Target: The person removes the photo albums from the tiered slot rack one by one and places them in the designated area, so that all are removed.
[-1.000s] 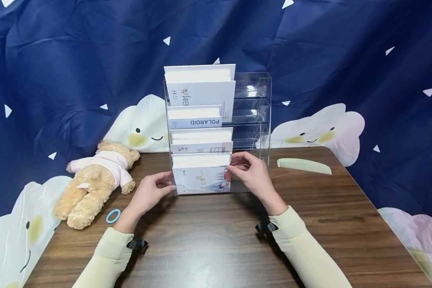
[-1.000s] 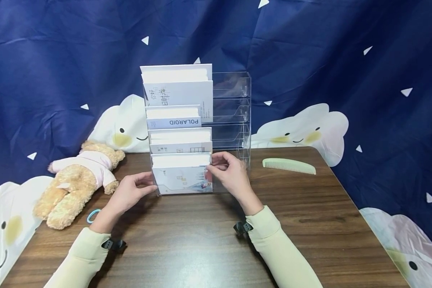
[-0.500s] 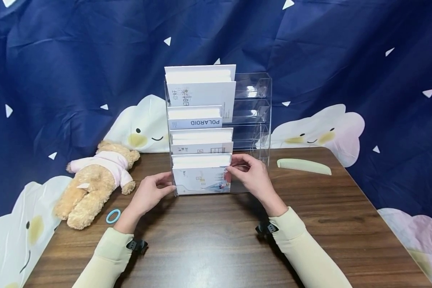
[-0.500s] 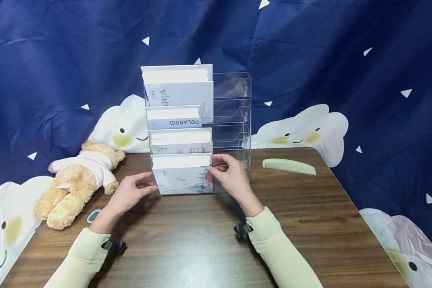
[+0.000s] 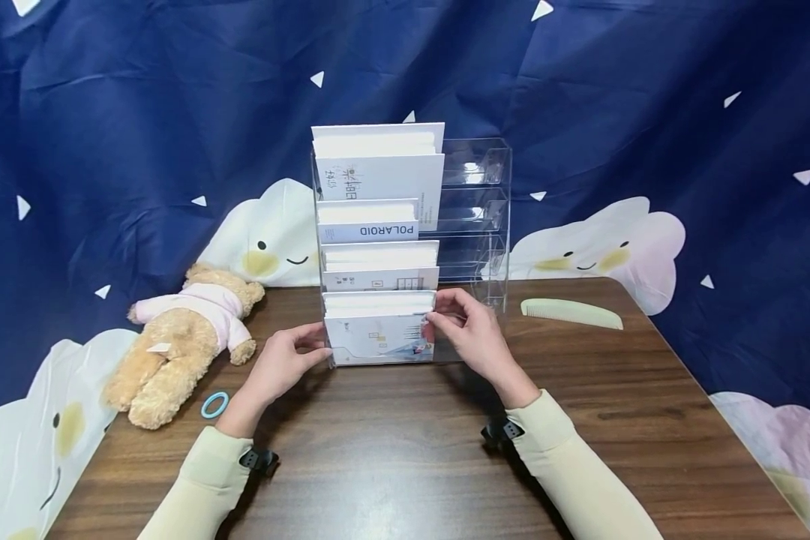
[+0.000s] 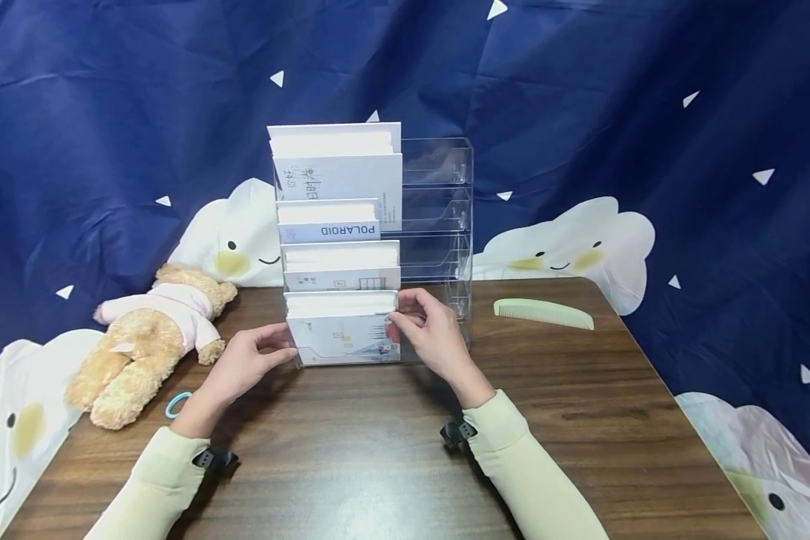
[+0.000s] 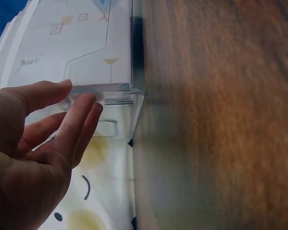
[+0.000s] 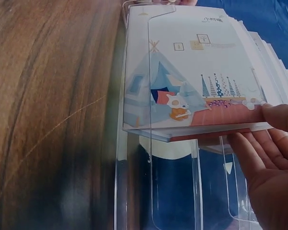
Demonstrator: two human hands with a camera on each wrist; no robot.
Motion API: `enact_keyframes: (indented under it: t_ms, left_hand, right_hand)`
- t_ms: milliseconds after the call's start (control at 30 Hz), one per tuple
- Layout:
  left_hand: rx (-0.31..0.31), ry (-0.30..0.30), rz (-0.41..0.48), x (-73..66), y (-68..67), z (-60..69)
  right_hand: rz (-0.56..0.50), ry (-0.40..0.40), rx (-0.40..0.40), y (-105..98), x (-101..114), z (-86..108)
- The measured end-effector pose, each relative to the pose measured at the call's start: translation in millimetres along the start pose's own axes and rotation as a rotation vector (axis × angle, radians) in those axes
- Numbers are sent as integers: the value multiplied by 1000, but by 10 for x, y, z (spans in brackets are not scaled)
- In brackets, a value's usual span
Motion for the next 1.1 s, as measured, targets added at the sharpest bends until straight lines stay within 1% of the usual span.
enact_keyframes:
  t_ms: [200,333,567,800,967,1100]
  left_hand:
    - [5,-6,-2,-17,4,-20]
    - [5,-6,-11,-12,6,-25]
    - [13,-13,11,-8,18,-12]
    - [5,-15,21,-10,17,-18]
    - [-2,-5,32,-1,5,-4]
    - [-7,1,31,13,4,-4]
  right_hand:
    - [7,-20,0,-43,10,11]
    - [-10,-18,9,-68,37,18]
    - [7,-14,-21,-160,84,27]
    - [23,-18,-46,-261,123,34]
    - [19,-13,-50,-304,144,44]
    - [38,-18,-68,-351,154,60]
Point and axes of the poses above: each hand's wrist, its own z-axis away from the middle knuckle, its own y-axis out of the palm, x = y × z, the point moved 6 cm from there along -z, towards the middle knuckle, and after that the axes turned 3 degrees about y, right-handed, at the moved point
